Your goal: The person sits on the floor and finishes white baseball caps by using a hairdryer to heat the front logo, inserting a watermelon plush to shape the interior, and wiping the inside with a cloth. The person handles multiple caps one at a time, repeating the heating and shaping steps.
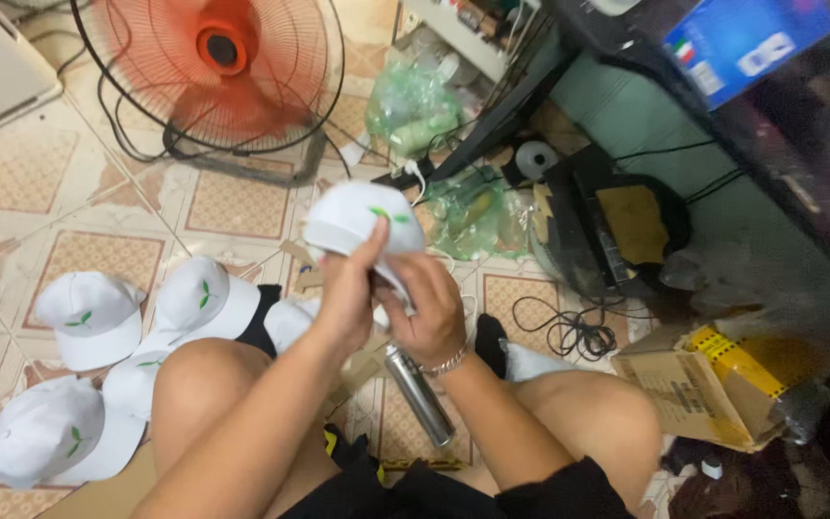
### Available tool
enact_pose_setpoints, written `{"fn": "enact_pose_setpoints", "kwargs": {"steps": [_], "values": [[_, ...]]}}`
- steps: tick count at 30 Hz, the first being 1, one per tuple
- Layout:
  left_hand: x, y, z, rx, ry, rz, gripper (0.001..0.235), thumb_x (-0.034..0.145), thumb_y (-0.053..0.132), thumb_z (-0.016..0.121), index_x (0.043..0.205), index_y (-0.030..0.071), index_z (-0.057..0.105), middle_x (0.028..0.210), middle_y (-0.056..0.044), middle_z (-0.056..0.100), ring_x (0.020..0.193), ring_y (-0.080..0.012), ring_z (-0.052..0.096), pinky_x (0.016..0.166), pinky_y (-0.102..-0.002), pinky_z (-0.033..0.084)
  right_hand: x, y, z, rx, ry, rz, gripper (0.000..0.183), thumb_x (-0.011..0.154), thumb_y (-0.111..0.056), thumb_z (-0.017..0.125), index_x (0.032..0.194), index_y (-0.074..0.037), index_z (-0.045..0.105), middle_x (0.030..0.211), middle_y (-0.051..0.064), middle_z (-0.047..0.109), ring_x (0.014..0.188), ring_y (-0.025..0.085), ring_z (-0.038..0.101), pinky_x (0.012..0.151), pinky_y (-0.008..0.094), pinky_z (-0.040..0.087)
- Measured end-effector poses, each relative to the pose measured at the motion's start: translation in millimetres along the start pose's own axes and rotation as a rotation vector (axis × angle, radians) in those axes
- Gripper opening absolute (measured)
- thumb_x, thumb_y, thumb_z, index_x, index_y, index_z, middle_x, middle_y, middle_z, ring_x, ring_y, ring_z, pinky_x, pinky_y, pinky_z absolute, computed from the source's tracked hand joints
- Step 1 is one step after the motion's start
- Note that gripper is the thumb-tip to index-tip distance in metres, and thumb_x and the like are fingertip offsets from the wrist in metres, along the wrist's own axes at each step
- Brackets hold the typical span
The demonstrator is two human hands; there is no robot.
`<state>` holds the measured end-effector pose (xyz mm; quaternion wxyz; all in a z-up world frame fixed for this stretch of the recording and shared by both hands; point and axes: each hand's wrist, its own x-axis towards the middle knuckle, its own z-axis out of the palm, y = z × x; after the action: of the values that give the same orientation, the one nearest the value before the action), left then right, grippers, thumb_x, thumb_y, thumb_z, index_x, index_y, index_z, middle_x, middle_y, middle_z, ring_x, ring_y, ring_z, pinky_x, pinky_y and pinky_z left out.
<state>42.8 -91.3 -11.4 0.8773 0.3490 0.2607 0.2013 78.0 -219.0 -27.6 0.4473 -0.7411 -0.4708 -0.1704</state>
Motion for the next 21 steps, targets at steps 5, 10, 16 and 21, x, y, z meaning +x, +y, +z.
{"fn": "enact_pose_setpoints", "kwargs": {"steps": [5, 10, 16, 21], "values": [[-95, 1, 11, 1.025, -0.293, 0.575, 0.067, 0.087, 0.043, 0.066, 0.135, -0.001, 0.052, 0.135, -0.022, 0.051, 0.127, -0.0365, 0.049, 0.106, -0.046, 0.041, 10, -51, -75, -0.033, 0.016, 0.256, 0.019, 0.094, -0.004, 0.067, 0.111, 0.001, 0.075, 0.092, 0.010, 0.071, 0.081, 0.022, 0.068, 0.072, 0.031, 0.055], [-201, 10, -3, 1.720, -0.467, 0.961, 0.102, 0.067, 0.063, 0.073, 0.140, -0.003, 0.046, 0.139, -0.028, 0.046, 0.120, -0.0450, 0.049, 0.095, -0.062, 0.037, -19, -74, -144, 0.505, -0.116, 0.842, 0.022, 0.095, -0.013, 0.069, 0.107, 0.004, 0.076, 0.088, 0.005, 0.076, 0.075, 0.010, 0.067, 0.065, 0.024, 0.054], [-266, 5, -27, 1.846, -0.547, 0.536, 0.094, 0.071, 0.047, 0.077, 0.144, -0.003, 0.045, 0.121, -0.031, 0.055, 0.090, -0.0411, 0.065, 0.076, -0.051, 0.050, -68, -94, -145, 0.860, -0.324, 1.087, 0.025, 0.095, -0.016, 0.068, 0.104, 0.007, 0.076, 0.087, 0.006, 0.076, 0.074, 0.010, 0.067, 0.065, 0.024, 0.053], [-271, 5, -37, 1.817, -0.542, 0.305, 0.065, 0.074, 0.043, 0.081, 0.118, 0.002, 0.057, 0.100, -0.020, 0.062, 0.070, -0.0346, 0.070, 0.058, -0.043, 0.055, -81, -108, -142, 0.732, -0.387, 1.021, 0.023, 0.095, -0.014, 0.070, 0.102, 0.006, 0.077, 0.086, 0.004, 0.076, 0.074, 0.008, 0.066, 0.066, 0.023, 0.053]]}}
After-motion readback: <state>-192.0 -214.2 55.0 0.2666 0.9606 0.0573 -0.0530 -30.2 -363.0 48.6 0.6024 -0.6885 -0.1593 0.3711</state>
